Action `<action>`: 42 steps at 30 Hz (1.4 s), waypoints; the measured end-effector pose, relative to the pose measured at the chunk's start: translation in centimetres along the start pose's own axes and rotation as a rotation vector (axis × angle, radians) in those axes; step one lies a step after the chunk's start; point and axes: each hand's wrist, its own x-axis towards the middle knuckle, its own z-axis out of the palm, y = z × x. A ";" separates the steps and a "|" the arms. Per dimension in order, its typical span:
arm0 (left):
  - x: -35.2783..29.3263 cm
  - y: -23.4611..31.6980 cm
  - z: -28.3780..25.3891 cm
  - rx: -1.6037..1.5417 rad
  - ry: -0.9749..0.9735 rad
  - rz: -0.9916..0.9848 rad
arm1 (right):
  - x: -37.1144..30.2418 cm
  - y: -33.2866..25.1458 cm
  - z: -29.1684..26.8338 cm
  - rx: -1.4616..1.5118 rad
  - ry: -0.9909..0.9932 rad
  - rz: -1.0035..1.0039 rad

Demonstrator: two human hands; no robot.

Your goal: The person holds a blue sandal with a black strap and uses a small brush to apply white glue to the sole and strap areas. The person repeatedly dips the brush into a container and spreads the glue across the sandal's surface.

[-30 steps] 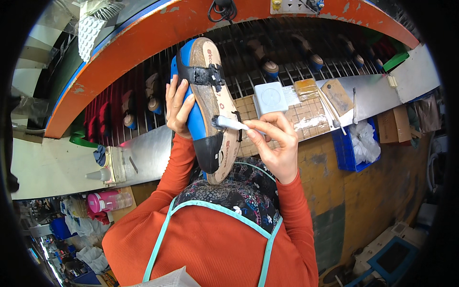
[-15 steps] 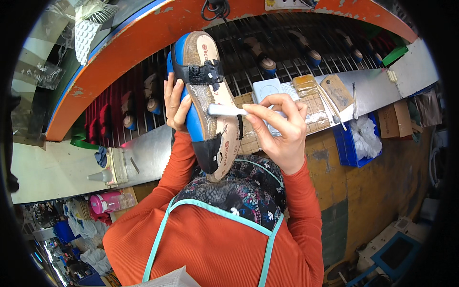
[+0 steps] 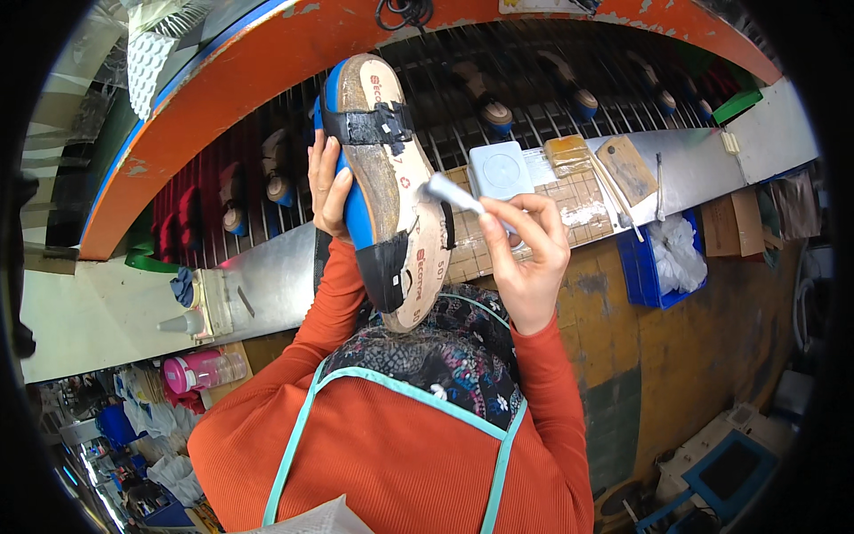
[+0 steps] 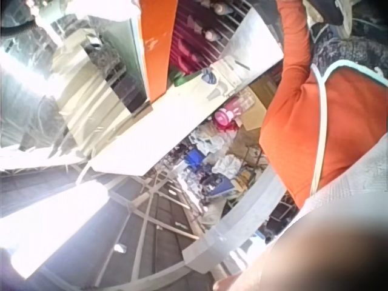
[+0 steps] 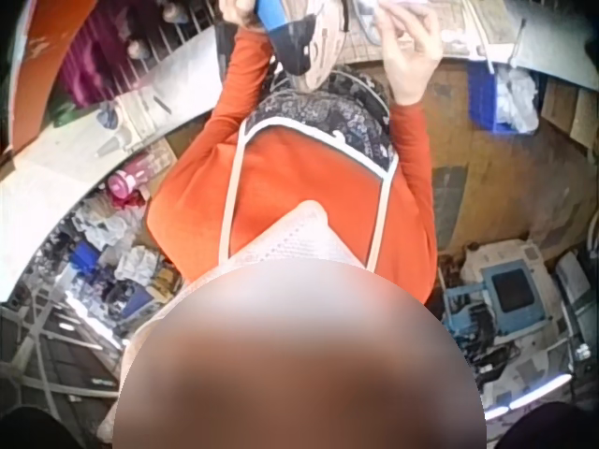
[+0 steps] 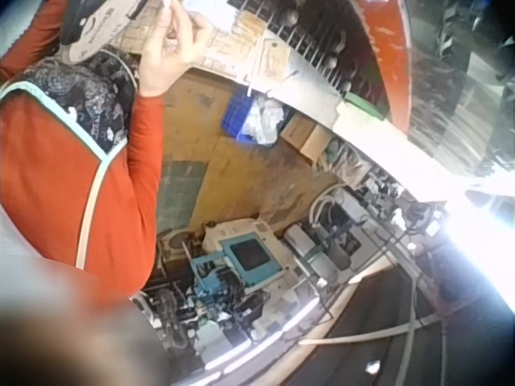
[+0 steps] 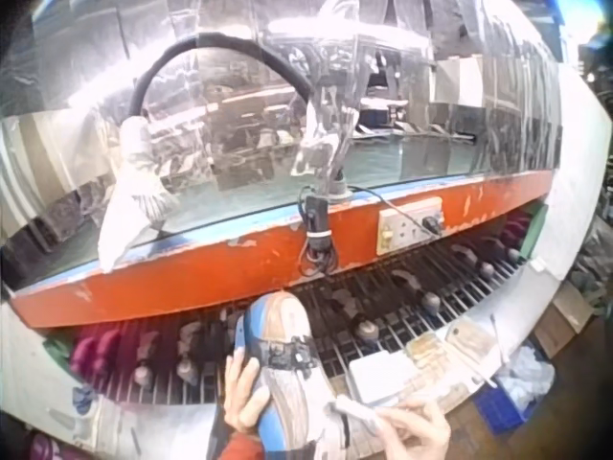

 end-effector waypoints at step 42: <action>0.1 -0.5 1.2 0.164 -0.163 -0.272 | -1.0 0.0 0.5 0.109 -0.094 0.075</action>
